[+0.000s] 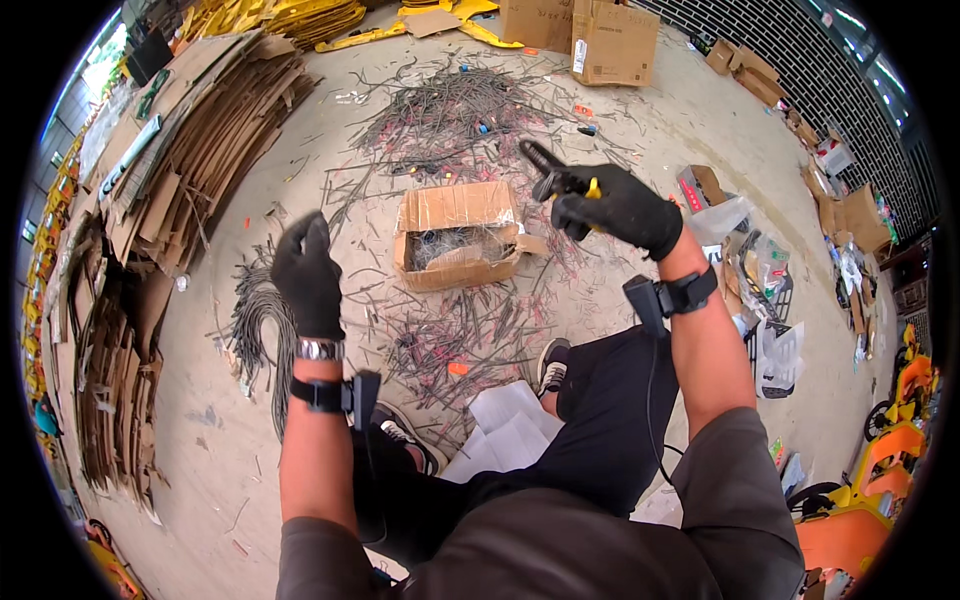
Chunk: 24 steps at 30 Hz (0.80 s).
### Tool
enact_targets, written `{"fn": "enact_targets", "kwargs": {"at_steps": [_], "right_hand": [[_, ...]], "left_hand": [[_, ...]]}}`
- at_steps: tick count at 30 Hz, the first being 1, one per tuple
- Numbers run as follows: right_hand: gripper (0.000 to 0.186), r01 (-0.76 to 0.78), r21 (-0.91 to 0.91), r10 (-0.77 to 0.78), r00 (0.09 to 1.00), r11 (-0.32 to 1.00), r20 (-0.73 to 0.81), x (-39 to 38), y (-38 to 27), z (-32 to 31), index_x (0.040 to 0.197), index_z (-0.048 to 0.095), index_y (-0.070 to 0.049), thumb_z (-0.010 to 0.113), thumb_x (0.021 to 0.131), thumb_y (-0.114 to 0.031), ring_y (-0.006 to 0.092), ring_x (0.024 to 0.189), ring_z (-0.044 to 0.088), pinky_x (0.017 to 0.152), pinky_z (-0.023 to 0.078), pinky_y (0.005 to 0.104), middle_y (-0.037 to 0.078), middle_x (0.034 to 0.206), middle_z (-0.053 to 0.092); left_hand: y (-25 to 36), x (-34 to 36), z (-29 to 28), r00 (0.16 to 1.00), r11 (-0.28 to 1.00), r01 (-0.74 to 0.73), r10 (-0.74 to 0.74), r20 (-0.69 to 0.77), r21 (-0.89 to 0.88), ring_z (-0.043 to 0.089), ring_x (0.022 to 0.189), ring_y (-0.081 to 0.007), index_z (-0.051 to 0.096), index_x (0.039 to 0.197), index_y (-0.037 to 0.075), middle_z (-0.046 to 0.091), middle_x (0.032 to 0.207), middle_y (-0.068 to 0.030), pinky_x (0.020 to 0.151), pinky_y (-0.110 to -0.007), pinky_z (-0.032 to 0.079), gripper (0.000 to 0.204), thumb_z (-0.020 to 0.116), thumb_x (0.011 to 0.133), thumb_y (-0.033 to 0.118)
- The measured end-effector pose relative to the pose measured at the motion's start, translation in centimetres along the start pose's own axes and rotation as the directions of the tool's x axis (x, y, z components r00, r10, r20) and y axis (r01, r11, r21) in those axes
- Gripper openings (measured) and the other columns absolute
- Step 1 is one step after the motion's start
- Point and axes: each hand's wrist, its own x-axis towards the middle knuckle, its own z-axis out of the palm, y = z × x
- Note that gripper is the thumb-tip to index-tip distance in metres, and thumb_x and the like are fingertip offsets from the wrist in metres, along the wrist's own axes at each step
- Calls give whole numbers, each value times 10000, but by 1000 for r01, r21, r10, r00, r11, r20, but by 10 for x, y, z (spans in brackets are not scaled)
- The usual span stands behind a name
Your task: The person sits on the floor and uses yellow-handled pliers to strip the insulation from black wires. They repeatedly pick up wire segments, cut the ends, and pull off the insulation, dropping the processed pieces onto the floor.
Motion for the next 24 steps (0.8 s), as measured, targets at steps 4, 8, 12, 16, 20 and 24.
{"fn": "enact_targets", "kwargs": {"at_steps": [4, 8, 12, 16, 20, 24], "right_hand": [[289, -7, 25, 6, 998, 1000, 57, -2, 12, 15, 1151, 674, -25, 659, 895, -159, 98, 701, 631, 637, 538, 270, 39, 860, 684], [306, -40, 68, 34, 996, 997, 88, 3, 29, 16, 1175, 663, -19, 645, 910, -171, 109, 703, 640, 655, 538, 277, 49, 846, 677], [324, -60, 136, 57, 998, 989, 20, 3, 50, 13, 1193, 650, -7, 625, 919, -180, 111, 697, 639, 651, 533, 275, 59, 834, 671], [441, -20, 377, 18, 1000, 926, 10, -15, 49, 2, 1194, 632, 42, 678, 926, -305, 150, 738, 647, 702, 523, 298, 76, 852, 680], [555, 2, 465, 19, 999, 885, -39, -26, 44, -6, 1164, 612, 77, 731, 900, -396, 208, 775, 654, 713, 514, 331, 146, 890, 678], [356, -12, -71, 3, 992, 997, -125, -50, 64, -11, 1088, 675, -12, 748, 861, -277, 261, 809, 699, 724, 549, 367, 121, 950, 718]], "left_hand": [[40, 11, 45, 886, 974, -226, 203, 417, 7, 485, 557, -46, 571, 1363, 40, 685, 1055, -32, 493, -214, 409, 522, 710, 868, 131], [58, -24, 104, 482, 999, 30, -28, 876, 15, 576, 583, -49, 586, 1338, 20, 690, 864, -13, 500, -215, 458, 500, 705, 867, 137], [3, -10, 136, 452, 986, 155, -123, 884, 57, 589, 535, -79, 712, 1086, -23, 688, 772, -46, 486, -225, 474, 219, 626, 953, 128], [-69, 16, 144, 524, 987, 144, -131, 842, 64, 597, 542, -81, 704, 1059, -14, 675, 748, -24, 488, -231, 469, 213, 606, 948, 139], [-130, 45, 149, 632, 981, 184, -163, 758, 58, 609, 544, -99, 704, 1047, -20, 667, 722, -33, 493, -243, 478, 204, 591, 960, 126], [-158, 70, 158, 777, 972, 184, -233, 585, 143, 627, 589, -102, 716, 1058, -10, 693, 760, -50, 534, -246, 502, 229, 615, 972, 177]]}}
